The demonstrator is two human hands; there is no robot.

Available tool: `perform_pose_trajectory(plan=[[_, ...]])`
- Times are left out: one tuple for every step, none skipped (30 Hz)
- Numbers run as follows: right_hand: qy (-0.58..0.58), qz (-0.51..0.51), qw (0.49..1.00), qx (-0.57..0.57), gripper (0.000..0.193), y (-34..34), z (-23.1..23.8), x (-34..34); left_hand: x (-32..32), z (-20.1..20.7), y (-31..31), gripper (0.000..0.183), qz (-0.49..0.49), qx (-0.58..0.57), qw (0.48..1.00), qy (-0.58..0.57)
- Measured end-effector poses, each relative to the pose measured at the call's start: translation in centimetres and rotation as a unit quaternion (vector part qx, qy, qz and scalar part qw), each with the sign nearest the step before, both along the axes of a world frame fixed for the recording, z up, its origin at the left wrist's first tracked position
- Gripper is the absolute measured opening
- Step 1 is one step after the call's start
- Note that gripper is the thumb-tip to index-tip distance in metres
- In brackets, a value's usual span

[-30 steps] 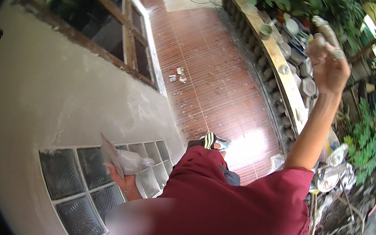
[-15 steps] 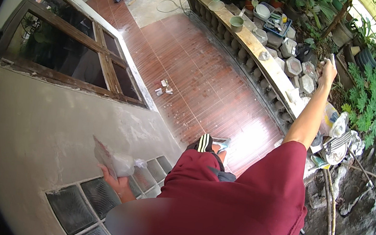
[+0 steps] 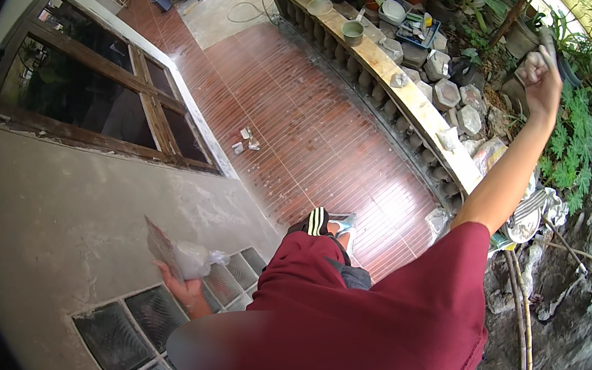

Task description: The person applies plaster to an exterior wall using a trowel and a bag of plaster. They repeatedly scoop plaster from the bag and spread it over the wall surface, smoothing it with the trowel. The work continues across different sections of the wall near a decorative metal grille and a glass block window.

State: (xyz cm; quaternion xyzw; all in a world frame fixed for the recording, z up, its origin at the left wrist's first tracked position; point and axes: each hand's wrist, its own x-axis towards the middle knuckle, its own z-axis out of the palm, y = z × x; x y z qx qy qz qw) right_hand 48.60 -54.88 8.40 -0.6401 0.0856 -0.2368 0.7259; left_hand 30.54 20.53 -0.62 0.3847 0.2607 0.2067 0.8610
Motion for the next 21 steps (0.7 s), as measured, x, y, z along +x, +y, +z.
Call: perform_pose_trajectory(plan=[[0.216,-0.257,0.914,-0.227,0.048,-0.6,-1.4,0.8,0.0,-0.1,0.0,0.072,0.006,-0.007,1.000,0.006],[0.479,-0.410,0.673,-0.387,0.048,-1.0,-2.9,1.8,-0.1,-0.3,-0.1,0.072,0.015,-0.011,1.000,0.012],[0.392,-0.405,0.693,-0.449,0.049,-0.7,-5.0,1.3,-0.2,-0.4,-0.1,0.072,0.004,0.004,1.000,0.002],[0.239,-0.373,0.863,-0.243,0.048,0.0,-6.7,2.0,-0.3,-0.7,-0.2,0.071,0.007,-0.024,1.000,0.003],[0.175,-0.278,0.943,-0.042,0.045,1.1,-8.1,2.0,-0.4,-0.8,-0.1,0.069,-0.009,-0.027,1.000,-0.012],[0.150,-0.206,0.966,-0.049,0.042,3.3,-9.7,2.1,-0.7,-0.8,0.1,0.068,-0.033,-0.003,0.999,-0.031],[0.168,-0.113,0.979,-0.028,0.042,5.7,-10.7,2.7,-1.1,-0.8,0.2,0.068,-0.034,-0.027,0.999,-0.031],[0.202,-0.056,0.975,0.080,0.043,8.8,-11.4,3.8,-1.3,-0.9,0.2,0.067,-0.040,-0.027,0.998,-0.043],[0.171,0.030,0.965,0.197,0.045,12.1,-11.8,4.0,-1.6,-0.9,0.3,0.066,-0.070,-0.010,0.994,-0.086],[0.124,0.150,0.938,0.288,0.045,15.2,-11.6,4.4,-1.9,-0.9,0.3,0.065,-0.037,-0.024,0.997,-0.059],[0.110,0.230,0.911,0.323,0.046,18.3,-11.1,4.9,-2.2,-0.8,0.2,0.064,-0.029,-0.023,0.997,-0.061],[0.111,0.263,0.901,0.326,0.047,21.4,-10.4,5.4,-2.6,-0.6,0.1,0.064,-0.018,-0.010,0.998,-0.057],[0.110,0.295,0.889,0.333,0.048,24.3,-9.7,5.8,-3.1,-0.3,0.0,0.063,-0.014,-0.014,0.998,-0.066],[0.119,0.319,0.884,0.322,0.049,26.9,-8.7,6.3,-3.5,-0.1,-0.4,0.063,-0.009,-0.008,0.998,-0.069],[0.128,0.343,0.878,0.309,0.050,29.4,-7.6,6.8,-4.0,0.1,-0.7,0.062,-0.009,0.004,0.997,-0.080],[0.110,0.380,0.868,0.301,0.050,31.7,-6.4,7.1,-4.5,0.4,-1.0,0.062,-0.005,0.001,0.996,-0.089],[0.118,0.378,0.879,0.266,0.047,34.0,-5.2,7.7,-5.0,0.7,-1.3,0.061,-0.004,0.005,0.995,-0.104],[0.114,0.388,0.884,0.235,0.045,36.1,-4.1,8.1,-5.7,0.9,-1.7,0.060,-0.003,0.015,0.992,-0.127],[0.108,0.395,0.889,0.204,0.043,38.1,-2.9,8.3,-6.3,1.1,-2.0,0.060,0.004,0.006,0.991,-0.134],[0.079,0.415,0.894,0.150,0.040,39.8,-1.8,8.3,-6.9,1.2,-2.2,0.060,0.008,0.003,0.989,-0.149],[0.072,0.436,0.887,0.134,0.039,41.4,-0.8,8.3,-7.5,1.2,-2.5,0.059,0.014,0.013,0.987,-0.159]])
